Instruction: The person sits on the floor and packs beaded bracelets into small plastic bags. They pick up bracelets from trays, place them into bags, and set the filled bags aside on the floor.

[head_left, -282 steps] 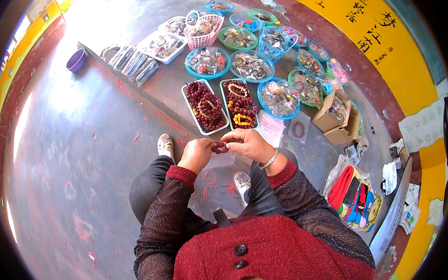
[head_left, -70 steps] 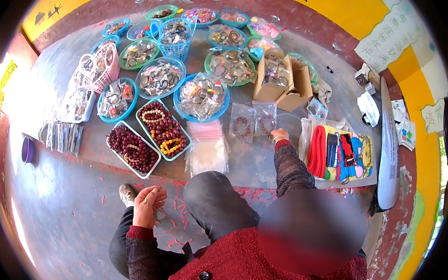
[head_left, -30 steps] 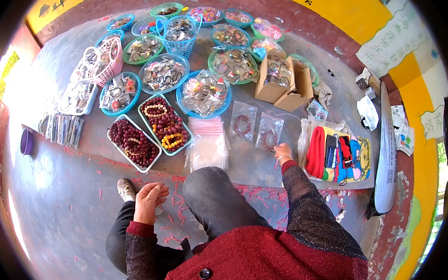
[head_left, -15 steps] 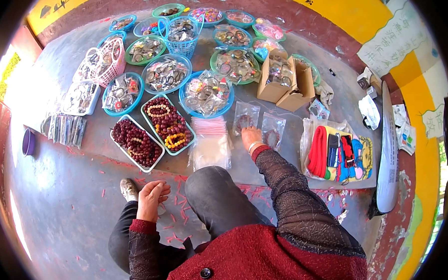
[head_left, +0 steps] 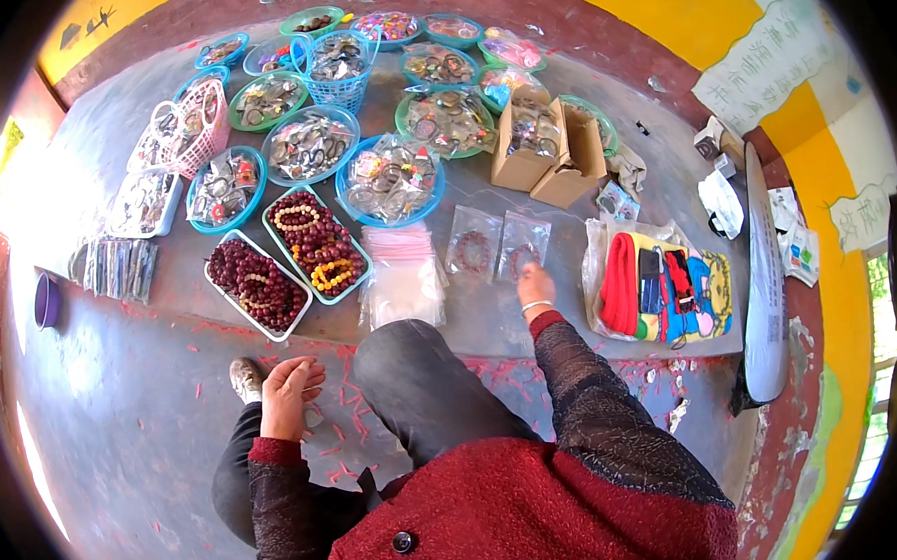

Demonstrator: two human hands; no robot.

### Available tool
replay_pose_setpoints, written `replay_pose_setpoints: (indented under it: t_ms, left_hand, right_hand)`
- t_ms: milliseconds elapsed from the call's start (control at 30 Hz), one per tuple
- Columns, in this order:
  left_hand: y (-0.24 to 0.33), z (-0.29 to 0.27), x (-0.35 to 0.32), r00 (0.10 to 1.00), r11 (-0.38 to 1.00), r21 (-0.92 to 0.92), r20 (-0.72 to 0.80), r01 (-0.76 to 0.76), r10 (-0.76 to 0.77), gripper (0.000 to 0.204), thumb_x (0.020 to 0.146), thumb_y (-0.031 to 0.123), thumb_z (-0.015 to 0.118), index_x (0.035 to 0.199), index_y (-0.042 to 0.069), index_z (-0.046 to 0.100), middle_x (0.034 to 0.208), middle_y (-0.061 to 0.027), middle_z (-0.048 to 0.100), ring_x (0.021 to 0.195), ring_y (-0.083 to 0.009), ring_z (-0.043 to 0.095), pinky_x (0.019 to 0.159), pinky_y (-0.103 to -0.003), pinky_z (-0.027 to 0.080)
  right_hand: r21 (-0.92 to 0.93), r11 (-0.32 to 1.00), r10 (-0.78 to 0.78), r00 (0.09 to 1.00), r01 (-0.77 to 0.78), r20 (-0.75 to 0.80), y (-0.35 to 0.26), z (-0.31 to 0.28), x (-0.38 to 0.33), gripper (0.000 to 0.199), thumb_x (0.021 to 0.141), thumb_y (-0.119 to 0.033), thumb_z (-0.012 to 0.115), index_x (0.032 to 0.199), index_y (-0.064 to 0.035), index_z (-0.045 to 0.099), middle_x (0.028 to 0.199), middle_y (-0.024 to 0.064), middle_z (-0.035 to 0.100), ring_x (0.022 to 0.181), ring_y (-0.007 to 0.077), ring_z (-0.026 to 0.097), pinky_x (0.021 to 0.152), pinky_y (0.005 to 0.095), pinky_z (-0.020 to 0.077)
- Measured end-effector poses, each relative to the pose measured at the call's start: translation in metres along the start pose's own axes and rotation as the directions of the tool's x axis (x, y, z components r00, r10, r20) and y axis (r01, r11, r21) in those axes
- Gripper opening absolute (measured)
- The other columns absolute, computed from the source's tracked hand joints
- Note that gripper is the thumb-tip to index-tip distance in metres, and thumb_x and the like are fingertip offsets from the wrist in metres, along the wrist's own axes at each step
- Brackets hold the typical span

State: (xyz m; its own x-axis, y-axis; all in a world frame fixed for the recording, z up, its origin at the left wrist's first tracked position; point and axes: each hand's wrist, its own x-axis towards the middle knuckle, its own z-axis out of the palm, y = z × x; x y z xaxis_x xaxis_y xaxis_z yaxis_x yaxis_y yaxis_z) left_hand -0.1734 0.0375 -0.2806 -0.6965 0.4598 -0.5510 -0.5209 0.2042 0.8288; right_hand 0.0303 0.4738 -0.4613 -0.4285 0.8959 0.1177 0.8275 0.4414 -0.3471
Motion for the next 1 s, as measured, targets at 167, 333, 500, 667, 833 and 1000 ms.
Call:
replay_pose_setpoints:
  t_ms: [167, 333, 500, 667, 833, 1000]
  left_hand:
    - [-0.007, -0.001, 0.001, 1.000, 1.000, 0.021, 0.001, 0.001, -0.001, 0.024, 0.090, 0.020, 0.052, 0.105, 0.002, 0.058, 0.094, -0.0094, 0.065, 0.083, -0.0165, 0.063, 0.070, -0.026, 0.048]
    - [-0.010, 0.000, 0.004, 1.000, 0.999, 0.035, -0.003, -0.001, 0.002, 0.023, 0.090, 0.020, 0.052, 0.104, 0.002, 0.058, 0.094, -0.0091, 0.065, 0.083, -0.0167, 0.063, 0.070, -0.026, 0.048]
    - [-0.012, 0.002, 0.008, 1.000, 0.999, 0.047, 0.004, 0.004, -0.004, 0.023, 0.090, 0.020, 0.053, 0.103, 0.002, 0.058, 0.093, -0.0087, 0.065, 0.083, -0.0164, 0.063, 0.070, -0.026, 0.048]
    - [-0.013, 0.001, 0.008, 1.000, 0.998, 0.057, -0.005, -0.001, 0.001, 0.023, 0.090, 0.020, 0.052, 0.103, 0.002, 0.058, 0.094, -0.0080, 0.065, 0.084, -0.0157, 0.063, 0.070, -0.026, 0.047]
    - [-0.006, 0.007, 0.001, 1.000, 0.996, 0.089, 0.025, -0.014, 0.012, 0.023, 0.090, 0.020, 0.051, 0.104, 0.003, 0.058, 0.094, -0.0073, 0.065, 0.085, -0.0151, 0.062, 0.071, -0.026, 0.047]
    - [-0.010, 0.004, -0.001, 0.999, 0.996, 0.079, 0.029, -0.032, 0.030, 0.023, 0.090, 0.020, 0.051, 0.104, 0.003, 0.058, 0.094, -0.0080, 0.065, 0.084, -0.0156, 0.062, 0.070, -0.025, 0.047]
  right_hand:
    - [0.021, 0.995, 0.095, 0.973, -0.101, 0.209, 0.084, -0.009, -0.002, 0.026, 0.074, -0.012, 0.052, 0.095, -0.0162, 0.068, 0.088, 0.0155, 0.064, 0.084, 0.0315, 0.062, 0.073, 0.0410, 0.0487]
    - [0.038, 0.999, -0.035, 0.975, 0.028, 0.220, 0.092, -0.005, -0.001, 0.030, 0.074, -0.011, 0.052, 0.099, -0.0183, 0.067, 0.090, 0.0151, 0.064, 0.087, 0.0316, 0.061, 0.075, 0.0402, 0.0483]
    - [-0.007, 0.999, -0.034, 0.987, 0.035, 0.160, 0.075, 0.012, 0.013, 0.018, 0.072, -0.012, 0.058, 0.089, -0.0115, 0.064, 0.086, 0.0155, 0.065, 0.083, 0.0334, 0.061, 0.072, 0.0404, 0.0485]
    - [-0.251, 0.967, 0.029, 0.960, 0.044, 0.279, 0.064, 0.008, 0.013, 0.020, 0.078, -0.020, 0.052, 0.089, -0.0081, 0.064, 0.086, 0.0178, 0.064, 0.085, 0.0344, 0.062, 0.075, 0.0434, 0.0487]
    - [-0.345, 0.914, -0.029, 0.882, 0.214, 0.470, 0.085, -0.004, -0.003, 0.024, 0.079, -0.025, 0.050, 0.077, -0.0073, 0.066, 0.080, 0.0189, 0.064, 0.079, 0.0356, 0.062, 0.074, 0.0464, 0.0489]
    - [-0.298, 0.909, -0.016, 0.738, 0.292, 0.675, 0.059, -0.059, -0.070, 0.027, 0.080, -0.023, 0.048, 0.083, -0.0040, 0.068, 0.086, 0.0201, 0.065, 0.082, 0.0369, 0.063, 0.074, 0.0459, 0.0490]
